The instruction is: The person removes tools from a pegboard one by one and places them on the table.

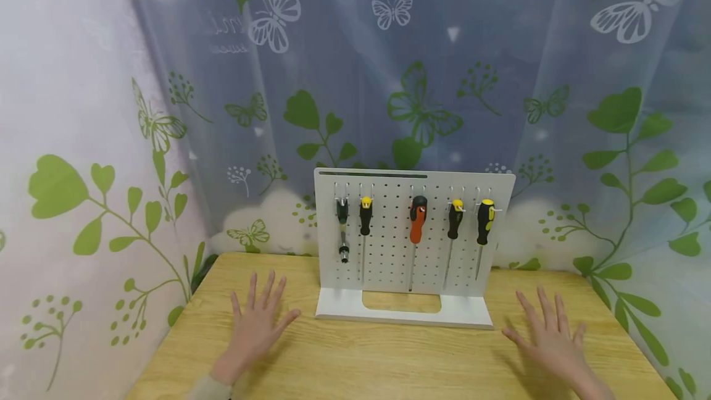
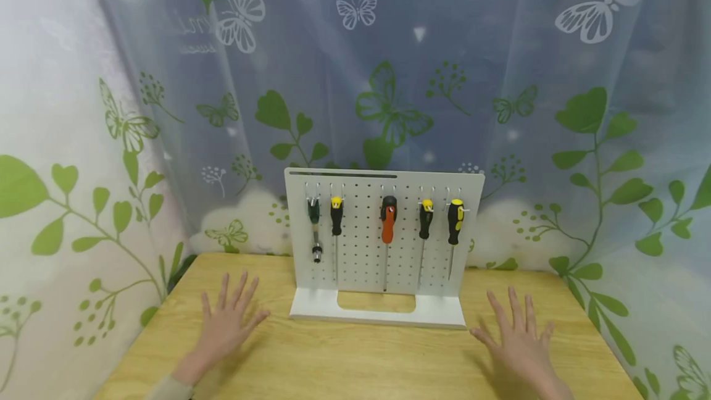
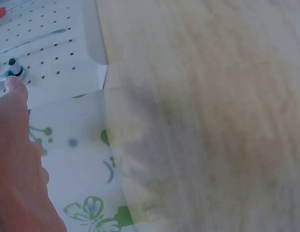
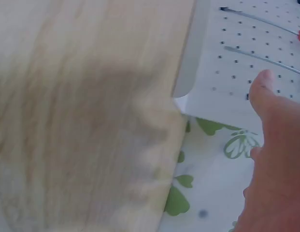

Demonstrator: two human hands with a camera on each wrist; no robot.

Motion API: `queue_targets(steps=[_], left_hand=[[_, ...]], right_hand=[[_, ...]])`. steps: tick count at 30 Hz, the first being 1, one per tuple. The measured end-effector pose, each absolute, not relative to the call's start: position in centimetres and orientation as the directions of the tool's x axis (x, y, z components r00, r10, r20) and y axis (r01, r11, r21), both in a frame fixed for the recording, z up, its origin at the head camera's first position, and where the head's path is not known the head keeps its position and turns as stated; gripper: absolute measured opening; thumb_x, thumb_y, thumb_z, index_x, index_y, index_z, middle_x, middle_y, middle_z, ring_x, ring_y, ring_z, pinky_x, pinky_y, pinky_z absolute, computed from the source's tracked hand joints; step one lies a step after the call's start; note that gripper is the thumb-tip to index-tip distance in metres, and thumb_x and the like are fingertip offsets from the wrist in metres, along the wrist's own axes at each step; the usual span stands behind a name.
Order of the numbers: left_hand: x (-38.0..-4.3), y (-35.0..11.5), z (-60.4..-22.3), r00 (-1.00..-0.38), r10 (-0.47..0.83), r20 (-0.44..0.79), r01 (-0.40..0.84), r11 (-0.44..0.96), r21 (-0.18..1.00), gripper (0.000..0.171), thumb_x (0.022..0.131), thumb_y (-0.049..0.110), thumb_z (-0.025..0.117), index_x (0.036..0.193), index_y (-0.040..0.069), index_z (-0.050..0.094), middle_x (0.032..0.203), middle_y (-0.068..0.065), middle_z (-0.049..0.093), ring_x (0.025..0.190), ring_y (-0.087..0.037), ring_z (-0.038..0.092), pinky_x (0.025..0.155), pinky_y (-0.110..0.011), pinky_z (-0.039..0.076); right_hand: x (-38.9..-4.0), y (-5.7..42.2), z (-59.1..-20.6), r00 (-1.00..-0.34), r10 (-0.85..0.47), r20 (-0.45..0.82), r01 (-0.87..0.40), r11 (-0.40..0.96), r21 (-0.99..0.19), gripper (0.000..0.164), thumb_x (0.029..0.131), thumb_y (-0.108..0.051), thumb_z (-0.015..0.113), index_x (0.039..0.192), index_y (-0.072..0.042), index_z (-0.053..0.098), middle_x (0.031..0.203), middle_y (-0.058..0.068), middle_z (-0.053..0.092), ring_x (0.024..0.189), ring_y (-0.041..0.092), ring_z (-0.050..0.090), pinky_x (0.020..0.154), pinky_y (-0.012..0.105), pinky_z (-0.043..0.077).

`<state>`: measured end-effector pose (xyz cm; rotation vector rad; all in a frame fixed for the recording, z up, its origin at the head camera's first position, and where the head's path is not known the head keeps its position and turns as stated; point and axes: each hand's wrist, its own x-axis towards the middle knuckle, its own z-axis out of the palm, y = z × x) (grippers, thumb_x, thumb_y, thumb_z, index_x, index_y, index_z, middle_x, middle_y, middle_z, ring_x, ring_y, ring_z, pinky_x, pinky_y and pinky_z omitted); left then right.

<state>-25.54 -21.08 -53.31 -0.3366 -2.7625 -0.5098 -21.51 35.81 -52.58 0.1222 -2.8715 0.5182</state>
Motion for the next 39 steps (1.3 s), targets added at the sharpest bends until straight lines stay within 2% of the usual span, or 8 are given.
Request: queue_targets(steps=[4,6,10,14,19,27,32,39], left_hand=[[-25.9,-21.7,-52.9,-0.891,0.178,0.417,0.327,0.889,0.320,0.079,0.099,0.057,0.054,0.163,0.025,0.021,0.169,-0.010,0.015,0.153,-0.046,0.003,0.110,-0.083,-0.006],[-26.2,-21.8,-52.3,-0.877,0.175,0.447,0.350,0.870,0.347,0.077,0.100,0.053,0.055,0.163,0.023,0.023,0.168,-0.012,0.017,0.152,-0.048,0.005,0.109,-0.084,-0.003],[-26.8,-21.6,-50.3,-0.850,0.156,0.503,0.398,0.816,0.419,0.069,0.102,0.041,0.058,0.158,0.011,0.034,0.164,-0.018,0.028,0.150,-0.048,0.015,0.109,-0.084,0.006],[-27.6,-21.1,-48.4,-0.824,0.150,0.547,0.458,0.745,0.486,0.060,0.105,0.028,0.056,0.156,0.003,0.037,0.159,-0.021,0.037,0.149,-0.046,0.024,0.114,-0.076,0.019],[-28.6,-20.2,-46.4,-0.800,0.128,0.586,0.516,0.647,0.562,0.050,0.107,0.020,0.053,0.152,0.002,0.042,0.154,-0.020,0.044,0.142,-0.042,0.039,0.114,-0.064,0.033],[-30.5,-18.0,-44.1,-0.784,0.063,0.617,0.559,0.504,0.659,0.038,0.108,0.018,0.050,0.142,0.002,0.055,0.140,-0.016,0.060,0.126,-0.035,0.058,0.100,-0.054,0.053],[-31.8,-16.4,-43.5,-0.799,0.039,0.600,0.556,0.428,0.712,0.035,0.109,0.020,0.049,0.136,0.000,0.059,0.132,-0.018,0.065,0.120,-0.035,0.062,0.097,-0.053,0.056],[-33.4,-14.2,-43.0,-0.829,0.043,0.557,0.529,0.379,0.759,0.035,0.109,0.025,0.050,0.133,0.003,0.061,0.128,-0.013,0.068,0.116,-0.031,0.065,0.096,-0.048,0.058]], right_hand=[[-21.8,35.1,-51.2,-0.959,-0.045,0.281,-0.151,0.916,-0.371,0.088,0.099,-0.050,0.060,0.164,-0.026,0.004,0.166,0.027,-0.006,0.148,0.053,-0.015,0.091,0.095,0.001],[-22.0,34.7,-50.4,-0.949,-0.050,0.311,-0.180,0.896,-0.405,0.086,0.100,-0.046,0.061,0.164,-0.021,0.010,0.164,0.032,0.002,0.146,0.060,-0.004,0.095,0.093,0.008],[-22.5,33.3,-48.6,-0.925,-0.057,0.376,-0.247,0.843,-0.478,0.076,0.102,-0.036,0.062,0.160,-0.007,0.023,0.156,0.039,0.020,0.138,0.066,0.020,0.099,0.087,0.020],[-22.8,31.4,-47.0,-0.914,-0.029,0.405,-0.263,0.803,-0.535,0.061,0.105,-0.032,0.057,0.151,0.003,0.037,0.149,0.038,0.037,0.130,0.060,0.038,0.097,0.080,0.035],[-23.4,28.1,-45.6,-0.893,0.003,0.450,-0.316,0.708,-0.631,0.046,0.107,-0.025,0.053,0.143,0.004,0.050,0.142,0.031,0.051,0.121,0.050,0.054,0.091,0.067,0.052],[-25.3,22.3,-44.9,-0.885,0.017,0.466,-0.373,0.574,-0.729,0.038,0.108,-0.026,0.051,0.137,-0.003,0.059,0.133,0.017,0.065,0.116,0.036,0.063,0.092,0.057,0.056],[-26.6,18.9,-44.8,-0.896,-0.012,0.444,-0.393,0.487,-0.780,0.037,0.107,-0.027,0.053,0.136,-0.005,0.060,0.130,0.013,0.067,0.117,0.033,0.064,0.094,0.053,0.057],[-28.1,14.3,-45.0,-0.898,-0.080,0.433,-0.423,0.425,-0.800,0.037,0.106,-0.025,0.055,0.138,-0.006,0.061,0.131,0.011,0.068,0.118,0.032,0.064,0.096,0.053,0.057]])
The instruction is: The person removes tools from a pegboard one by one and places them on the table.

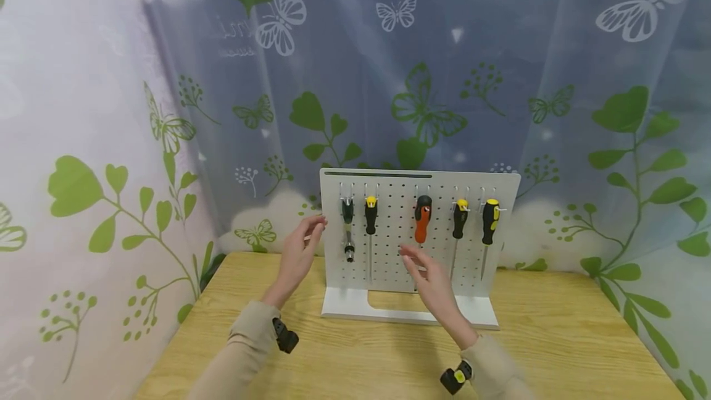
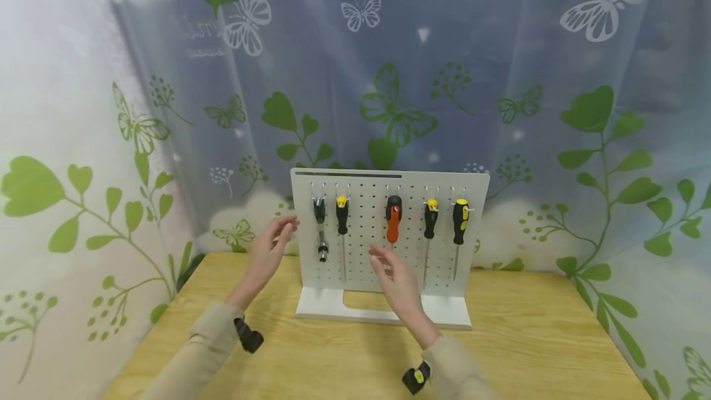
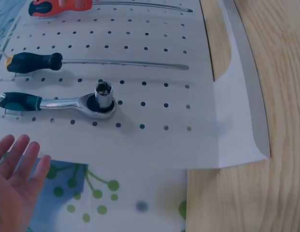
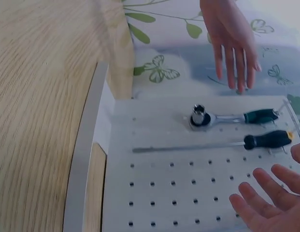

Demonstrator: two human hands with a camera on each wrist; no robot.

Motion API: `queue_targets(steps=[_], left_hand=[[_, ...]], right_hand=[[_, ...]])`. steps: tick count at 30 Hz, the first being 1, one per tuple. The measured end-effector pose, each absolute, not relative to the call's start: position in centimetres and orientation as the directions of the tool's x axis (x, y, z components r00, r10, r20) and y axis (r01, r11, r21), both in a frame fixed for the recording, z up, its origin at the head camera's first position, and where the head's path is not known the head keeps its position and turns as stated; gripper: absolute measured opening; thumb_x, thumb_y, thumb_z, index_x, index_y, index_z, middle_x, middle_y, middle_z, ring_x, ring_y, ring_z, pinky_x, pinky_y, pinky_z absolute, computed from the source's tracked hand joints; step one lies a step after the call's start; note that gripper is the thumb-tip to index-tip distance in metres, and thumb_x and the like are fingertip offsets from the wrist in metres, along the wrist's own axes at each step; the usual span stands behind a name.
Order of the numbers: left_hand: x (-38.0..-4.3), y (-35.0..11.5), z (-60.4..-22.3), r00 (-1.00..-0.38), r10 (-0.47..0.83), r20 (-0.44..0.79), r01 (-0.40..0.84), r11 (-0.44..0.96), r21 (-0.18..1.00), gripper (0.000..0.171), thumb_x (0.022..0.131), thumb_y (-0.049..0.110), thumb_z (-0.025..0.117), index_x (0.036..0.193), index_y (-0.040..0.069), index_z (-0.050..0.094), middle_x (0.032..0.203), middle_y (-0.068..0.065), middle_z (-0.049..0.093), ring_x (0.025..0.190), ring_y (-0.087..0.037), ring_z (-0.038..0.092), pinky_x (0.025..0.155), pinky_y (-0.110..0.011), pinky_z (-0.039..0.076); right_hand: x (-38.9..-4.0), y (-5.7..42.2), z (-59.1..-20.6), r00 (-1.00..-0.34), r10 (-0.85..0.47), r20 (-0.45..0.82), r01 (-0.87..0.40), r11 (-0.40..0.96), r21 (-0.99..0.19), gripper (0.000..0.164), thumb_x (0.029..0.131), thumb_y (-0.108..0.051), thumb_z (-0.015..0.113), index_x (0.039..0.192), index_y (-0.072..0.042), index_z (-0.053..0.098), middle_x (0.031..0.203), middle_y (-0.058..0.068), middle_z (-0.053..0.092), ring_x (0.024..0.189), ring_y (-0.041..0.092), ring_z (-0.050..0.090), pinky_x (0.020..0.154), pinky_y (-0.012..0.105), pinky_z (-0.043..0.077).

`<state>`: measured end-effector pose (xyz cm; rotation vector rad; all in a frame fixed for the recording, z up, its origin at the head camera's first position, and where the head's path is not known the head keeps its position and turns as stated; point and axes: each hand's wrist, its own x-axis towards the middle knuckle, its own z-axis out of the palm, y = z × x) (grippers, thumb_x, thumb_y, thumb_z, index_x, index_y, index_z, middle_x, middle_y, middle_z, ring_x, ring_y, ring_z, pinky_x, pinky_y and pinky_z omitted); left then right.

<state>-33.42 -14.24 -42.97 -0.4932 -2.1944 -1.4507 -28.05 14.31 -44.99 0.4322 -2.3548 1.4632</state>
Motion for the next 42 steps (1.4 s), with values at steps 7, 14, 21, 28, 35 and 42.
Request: queue_targets(steps=[7,14,21,28,35,42], left_hand=[[-34.8,-12.3,-42.8,-0.847,0.048,0.530,0.508,0.370,0.778,0.030,0.107,0.021,0.054,0.130,0.004,0.062,0.124,-0.013,0.070,0.112,-0.028,0.068,0.095,-0.040,0.059],[-35.3,-10.8,-42.4,-0.867,0.023,0.498,0.472,0.360,0.805,0.027,0.105,0.019,0.057,0.126,0.003,0.063,0.119,-0.015,0.070,0.109,-0.033,0.068,0.096,-0.044,0.058],[-35.9,-10.1,-42.3,-0.875,-0.021,0.484,0.442,0.373,0.816,0.027,0.103,0.018,0.060,0.124,0.001,0.064,0.117,-0.017,0.070,0.107,-0.034,0.068,0.095,-0.043,0.059],[-35.9,-9.2,-42.0,-0.875,-0.069,0.480,0.416,0.400,0.816,0.024,0.097,0.013,0.069,0.117,0.000,0.065,0.111,-0.017,0.072,0.102,-0.032,0.071,0.089,-0.038,0.061],[-35.8,-8.8,-41.7,-0.874,-0.102,0.475,0.405,0.386,0.829,0.023,0.095,0.008,0.071,0.114,-0.002,0.065,0.108,-0.019,0.072,0.099,-0.033,0.072,0.087,-0.038,0.062],[-35.7,-8.8,-41.7,-0.880,-0.096,0.464,0.392,0.402,0.827,0.022,0.095,0.011,0.071,0.113,0.000,0.065,0.109,-0.018,0.072,0.101,-0.033,0.071,0.090,-0.040,0.061]], right_hand=[[-29.2,10.6,-45.4,-0.901,-0.142,0.410,-0.433,0.345,-0.833,0.038,0.107,-0.024,0.054,0.140,-0.008,0.059,0.133,0.010,0.066,0.118,0.031,0.065,0.099,0.053,0.055],[-30.3,8.2,-46.2,-0.909,-0.179,0.376,-0.416,0.320,-0.851,0.041,0.107,-0.022,0.053,0.142,-0.002,0.055,0.140,0.016,0.061,0.121,0.036,0.063,0.102,0.056,0.052],[-30.9,6.9,-46.4,-0.914,-0.197,0.354,-0.401,0.318,-0.859,0.045,0.107,-0.018,0.054,0.146,0.002,0.048,0.147,0.022,0.052,0.127,0.041,0.057,0.105,0.058,0.049],[-31.2,6.3,-46.8,-0.911,-0.221,0.347,-0.402,0.293,-0.867,0.049,0.106,-0.017,0.055,0.148,0.005,0.043,0.150,0.026,0.046,0.129,0.045,0.054,0.105,0.058,0.049],[-31.5,5.6,-47.1,-0.913,-0.214,0.349,-0.401,0.296,-0.867,0.053,0.106,-0.021,0.056,0.149,0.007,0.041,0.150,0.029,0.042,0.131,0.048,0.050,0.105,0.057,0.049],[-31.7,5.1,-47.4,-0.919,-0.204,0.338,-0.388,0.312,-0.867,0.052,0.106,-0.019,0.055,0.149,0.006,0.040,0.147,0.030,0.042,0.131,0.047,0.050,0.104,0.057,0.050]])
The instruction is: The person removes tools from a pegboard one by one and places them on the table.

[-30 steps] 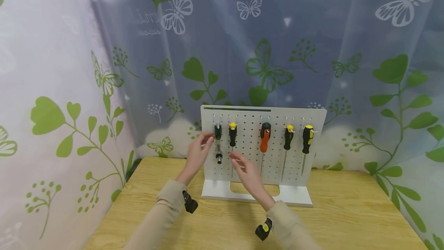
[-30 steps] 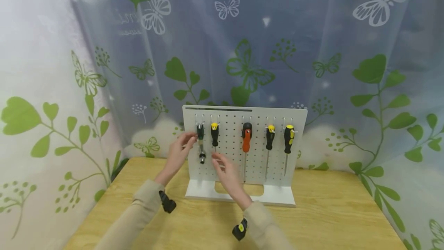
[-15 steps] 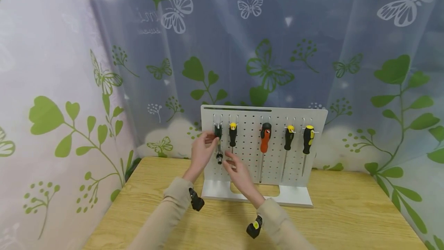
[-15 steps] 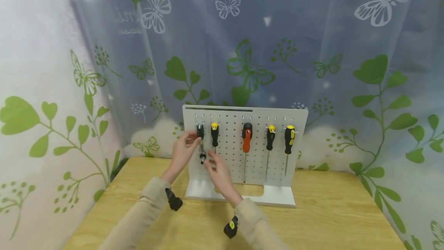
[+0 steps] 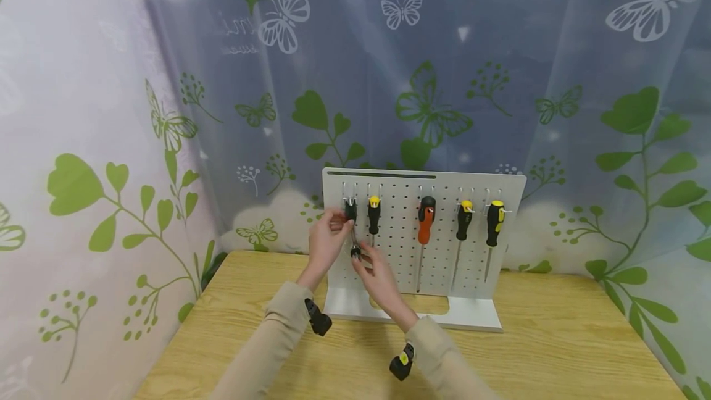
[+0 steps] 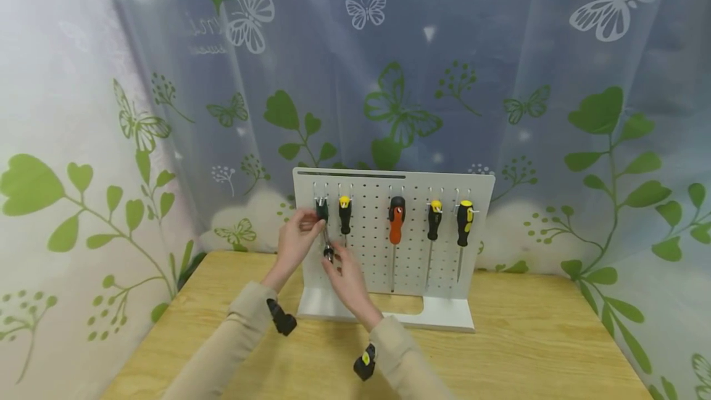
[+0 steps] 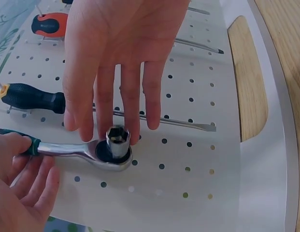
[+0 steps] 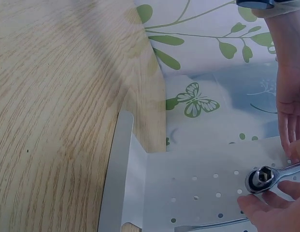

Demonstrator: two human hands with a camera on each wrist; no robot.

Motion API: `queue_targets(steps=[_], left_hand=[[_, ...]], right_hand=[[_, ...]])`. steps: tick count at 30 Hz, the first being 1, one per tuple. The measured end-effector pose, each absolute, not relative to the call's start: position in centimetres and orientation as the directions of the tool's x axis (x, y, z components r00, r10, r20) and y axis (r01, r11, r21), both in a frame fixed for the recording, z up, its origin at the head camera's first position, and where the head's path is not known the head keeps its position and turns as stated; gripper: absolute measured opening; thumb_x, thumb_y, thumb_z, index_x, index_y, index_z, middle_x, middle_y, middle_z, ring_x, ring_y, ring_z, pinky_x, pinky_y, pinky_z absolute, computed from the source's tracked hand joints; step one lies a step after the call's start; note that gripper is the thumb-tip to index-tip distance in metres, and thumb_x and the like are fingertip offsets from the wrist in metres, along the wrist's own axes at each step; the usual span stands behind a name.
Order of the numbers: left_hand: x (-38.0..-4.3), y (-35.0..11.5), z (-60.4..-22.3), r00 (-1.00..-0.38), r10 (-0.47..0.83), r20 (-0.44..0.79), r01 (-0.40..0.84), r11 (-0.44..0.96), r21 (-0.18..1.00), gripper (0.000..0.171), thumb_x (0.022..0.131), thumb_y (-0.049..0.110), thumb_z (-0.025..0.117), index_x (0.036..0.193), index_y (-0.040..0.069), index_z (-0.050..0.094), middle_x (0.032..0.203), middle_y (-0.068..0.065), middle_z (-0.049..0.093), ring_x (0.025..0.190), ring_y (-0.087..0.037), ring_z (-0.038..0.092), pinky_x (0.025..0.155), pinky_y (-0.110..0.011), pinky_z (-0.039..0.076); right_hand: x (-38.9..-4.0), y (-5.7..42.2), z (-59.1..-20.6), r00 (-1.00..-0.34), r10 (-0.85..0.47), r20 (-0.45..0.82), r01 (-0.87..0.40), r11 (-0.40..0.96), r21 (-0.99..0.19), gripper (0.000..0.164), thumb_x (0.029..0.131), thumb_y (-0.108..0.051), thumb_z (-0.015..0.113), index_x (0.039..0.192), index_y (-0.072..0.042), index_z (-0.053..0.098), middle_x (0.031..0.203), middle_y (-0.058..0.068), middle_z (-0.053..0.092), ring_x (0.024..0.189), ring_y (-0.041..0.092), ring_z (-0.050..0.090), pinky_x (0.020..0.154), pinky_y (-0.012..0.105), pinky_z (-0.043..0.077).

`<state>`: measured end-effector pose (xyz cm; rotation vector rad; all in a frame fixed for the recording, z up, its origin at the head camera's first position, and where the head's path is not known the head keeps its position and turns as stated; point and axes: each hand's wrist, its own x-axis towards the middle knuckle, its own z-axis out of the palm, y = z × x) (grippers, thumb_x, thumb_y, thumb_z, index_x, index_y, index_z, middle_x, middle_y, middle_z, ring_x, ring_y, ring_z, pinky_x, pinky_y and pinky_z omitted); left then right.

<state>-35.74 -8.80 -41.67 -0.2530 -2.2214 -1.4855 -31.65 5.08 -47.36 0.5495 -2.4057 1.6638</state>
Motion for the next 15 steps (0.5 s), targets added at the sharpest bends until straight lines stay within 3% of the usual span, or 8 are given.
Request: queue_targets(steps=[10,15], left_hand=[[-35.70,-9.47,-41.62,-0.911,-0.023,0.411,0.375,0.365,0.852,0.024,0.096,0.013,0.070,0.114,-0.001,0.064,0.112,-0.019,0.071,0.105,-0.033,0.069,0.091,-0.042,0.060],[-35.46,-9.61,-41.46,-0.935,-0.006,0.355,0.339,0.278,0.899,0.027,0.097,0.011,0.069,0.118,-0.003,0.062,0.115,-0.022,0.069,0.104,-0.035,0.069,0.085,-0.039,0.063]], right_hand=[[-31.78,4.80,-47.64,-0.913,-0.182,0.366,-0.405,0.282,-0.870,0.044,0.109,-0.018,0.047,0.147,0.006,0.045,0.141,0.028,0.053,0.128,0.044,0.055,0.103,0.056,0.051],[-31.72,4.73,-47.91,-0.911,-0.159,0.381,-0.408,0.210,-0.889,0.038,0.109,-0.011,0.045,0.142,0.007,0.051,0.140,0.028,0.056,0.124,0.042,0.058,0.102,0.052,0.053]])
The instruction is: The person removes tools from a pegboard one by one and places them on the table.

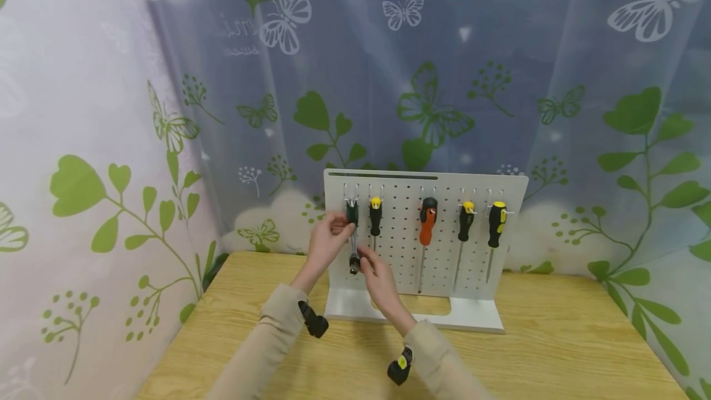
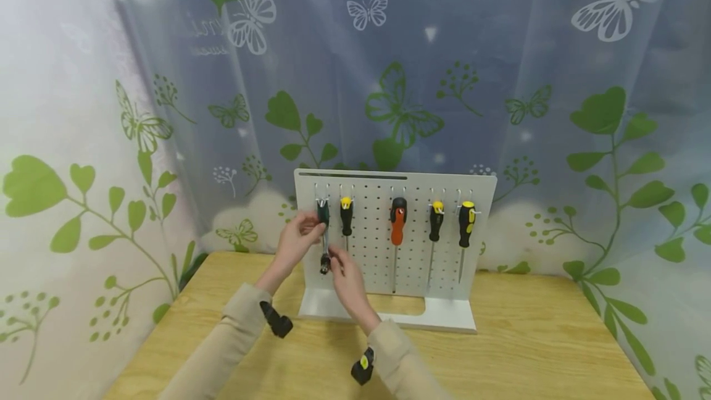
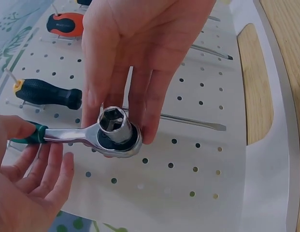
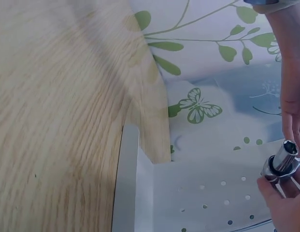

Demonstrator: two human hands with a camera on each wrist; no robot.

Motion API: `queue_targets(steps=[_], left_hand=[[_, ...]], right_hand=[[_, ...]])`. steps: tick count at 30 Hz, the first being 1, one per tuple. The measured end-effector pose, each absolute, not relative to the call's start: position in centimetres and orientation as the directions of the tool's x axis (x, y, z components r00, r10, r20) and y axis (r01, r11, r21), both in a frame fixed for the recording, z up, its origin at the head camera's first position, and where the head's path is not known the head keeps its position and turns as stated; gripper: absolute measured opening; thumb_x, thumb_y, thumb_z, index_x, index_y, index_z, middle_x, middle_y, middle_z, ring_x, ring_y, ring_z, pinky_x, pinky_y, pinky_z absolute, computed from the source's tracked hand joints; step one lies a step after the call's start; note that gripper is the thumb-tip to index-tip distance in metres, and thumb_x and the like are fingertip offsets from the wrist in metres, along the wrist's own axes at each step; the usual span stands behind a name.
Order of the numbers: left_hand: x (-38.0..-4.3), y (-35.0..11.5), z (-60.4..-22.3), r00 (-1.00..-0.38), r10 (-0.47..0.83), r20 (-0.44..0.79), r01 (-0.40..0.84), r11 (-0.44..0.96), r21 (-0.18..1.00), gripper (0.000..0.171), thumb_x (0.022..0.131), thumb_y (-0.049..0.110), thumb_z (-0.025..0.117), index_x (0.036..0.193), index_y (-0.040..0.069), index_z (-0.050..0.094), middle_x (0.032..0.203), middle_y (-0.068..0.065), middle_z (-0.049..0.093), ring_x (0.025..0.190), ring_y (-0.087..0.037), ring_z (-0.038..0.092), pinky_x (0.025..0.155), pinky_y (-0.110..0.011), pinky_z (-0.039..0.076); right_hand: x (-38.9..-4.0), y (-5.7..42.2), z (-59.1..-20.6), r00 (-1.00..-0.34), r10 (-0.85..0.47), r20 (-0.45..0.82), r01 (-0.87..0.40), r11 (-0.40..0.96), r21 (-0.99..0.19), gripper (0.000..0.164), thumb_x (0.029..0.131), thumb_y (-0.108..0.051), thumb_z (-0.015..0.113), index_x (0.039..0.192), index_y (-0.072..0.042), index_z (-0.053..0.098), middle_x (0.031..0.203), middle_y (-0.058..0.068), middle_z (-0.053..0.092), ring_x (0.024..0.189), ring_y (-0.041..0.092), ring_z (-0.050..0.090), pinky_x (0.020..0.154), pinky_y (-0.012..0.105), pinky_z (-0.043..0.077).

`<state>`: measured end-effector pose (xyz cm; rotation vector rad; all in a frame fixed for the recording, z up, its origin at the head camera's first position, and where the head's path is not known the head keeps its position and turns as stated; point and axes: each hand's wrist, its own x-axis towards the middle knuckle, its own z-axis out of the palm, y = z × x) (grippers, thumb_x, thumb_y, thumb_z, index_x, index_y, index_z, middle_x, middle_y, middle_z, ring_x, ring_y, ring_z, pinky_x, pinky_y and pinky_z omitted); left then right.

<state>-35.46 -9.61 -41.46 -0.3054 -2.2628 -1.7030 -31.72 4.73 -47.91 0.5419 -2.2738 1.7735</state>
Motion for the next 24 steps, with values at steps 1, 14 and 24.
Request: queue_targets(steps=[1,14,24], left_hand=[[-35.4,-9.6,-41.5,-0.938,-0.002,0.347,0.335,0.253,0.908,0.027,0.097,0.011,0.068,0.119,-0.004,0.061,0.115,-0.022,0.068,0.103,-0.035,0.069,0.083,-0.038,0.063],[-34.8,-9.5,-40.8,-0.962,0.029,0.273,0.274,0.076,0.959,0.032,0.102,0.016,0.063,0.128,-0.003,0.060,0.121,-0.023,0.069,0.105,-0.034,0.070,0.086,-0.040,0.063],[-34.0,-9.5,-40.6,-0.967,0.040,0.253,0.254,0.035,0.967,0.034,0.102,0.018,0.064,0.129,-0.001,0.061,0.123,-0.022,0.069,0.109,-0.036,0.069,0.089,-0.044,0.062]], right_hand=[[-31.7,4.7,-47.9,-0.912,-0.154,0.380,-0.405,0.188,-0.895,0.037,0.109,-0.010,0.045,0.141,0.007,0.052,0.138,0.028,0.057,0.123,0.042,0.059,0.101,0.051,0.054],[-30.0,4.8,-46.1,-0.937,-0.142,0.318,-0.332,0.084,-0.940,0.035,0.101,0.002,0.055,0.135,0.010,0.056,0.124,0.029,0.063,0.109,0.041,0.065,0.093,0.042,0.060],[-27.5,5.2,-43.6,-0.931,-0.151,0.332,-0.347,0.085,-0.934,0.032,0.099,0.005,0.056,0.130,0.015,0.058,0.120,0.032,0.064,0.105,0.042,0.066,0.088,0.040,0.061]])
